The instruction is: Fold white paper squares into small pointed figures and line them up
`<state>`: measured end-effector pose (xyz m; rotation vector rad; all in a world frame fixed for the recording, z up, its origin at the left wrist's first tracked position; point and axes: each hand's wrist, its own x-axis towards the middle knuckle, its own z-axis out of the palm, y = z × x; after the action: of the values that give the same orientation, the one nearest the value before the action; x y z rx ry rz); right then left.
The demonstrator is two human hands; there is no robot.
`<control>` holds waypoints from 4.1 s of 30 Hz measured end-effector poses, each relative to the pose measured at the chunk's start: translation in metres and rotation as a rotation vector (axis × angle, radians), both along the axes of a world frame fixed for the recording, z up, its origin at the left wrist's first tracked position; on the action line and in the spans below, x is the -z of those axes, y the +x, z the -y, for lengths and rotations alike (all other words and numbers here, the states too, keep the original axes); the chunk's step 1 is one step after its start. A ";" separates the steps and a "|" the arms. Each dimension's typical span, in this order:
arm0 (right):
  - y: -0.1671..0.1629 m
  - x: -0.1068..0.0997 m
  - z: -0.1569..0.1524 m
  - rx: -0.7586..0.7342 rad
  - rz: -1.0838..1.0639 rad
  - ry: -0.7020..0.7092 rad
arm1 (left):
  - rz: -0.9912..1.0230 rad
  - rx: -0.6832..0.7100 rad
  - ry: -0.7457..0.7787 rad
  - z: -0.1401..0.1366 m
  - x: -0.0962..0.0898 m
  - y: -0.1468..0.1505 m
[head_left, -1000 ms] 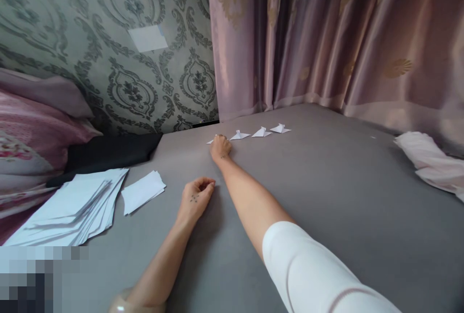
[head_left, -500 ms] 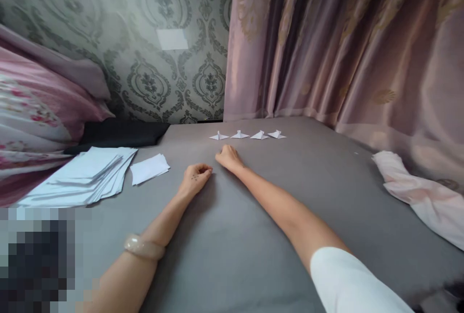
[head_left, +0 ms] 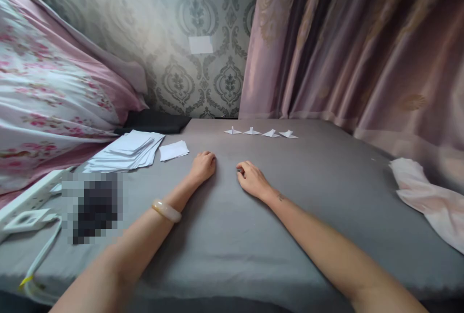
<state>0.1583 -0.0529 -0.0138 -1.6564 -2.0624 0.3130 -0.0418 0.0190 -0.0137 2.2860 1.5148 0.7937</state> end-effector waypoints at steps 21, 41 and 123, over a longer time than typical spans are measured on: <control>-0.002 0.005 -0.006 -0.004 0.043 0.013 | 0.031 -0.223 -0.277 -0.042 -0.039 -0.153; -0.002 0.005 -0.005 -0.030 0.052 0.034 | -0.139 -0.141 -0.328 -0.064 -0.031 -0.172; 0.016 -0.028 0.016 0.202 -0.398 -0.358 | 0.156 0.282 -0.309 0.057 -0.030 -0.011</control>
<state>0.1743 -0.0691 0.0139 -1.8073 -1.5961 0.9043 -0.0532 -0.0380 0.0164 2.0910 1.1255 0.5966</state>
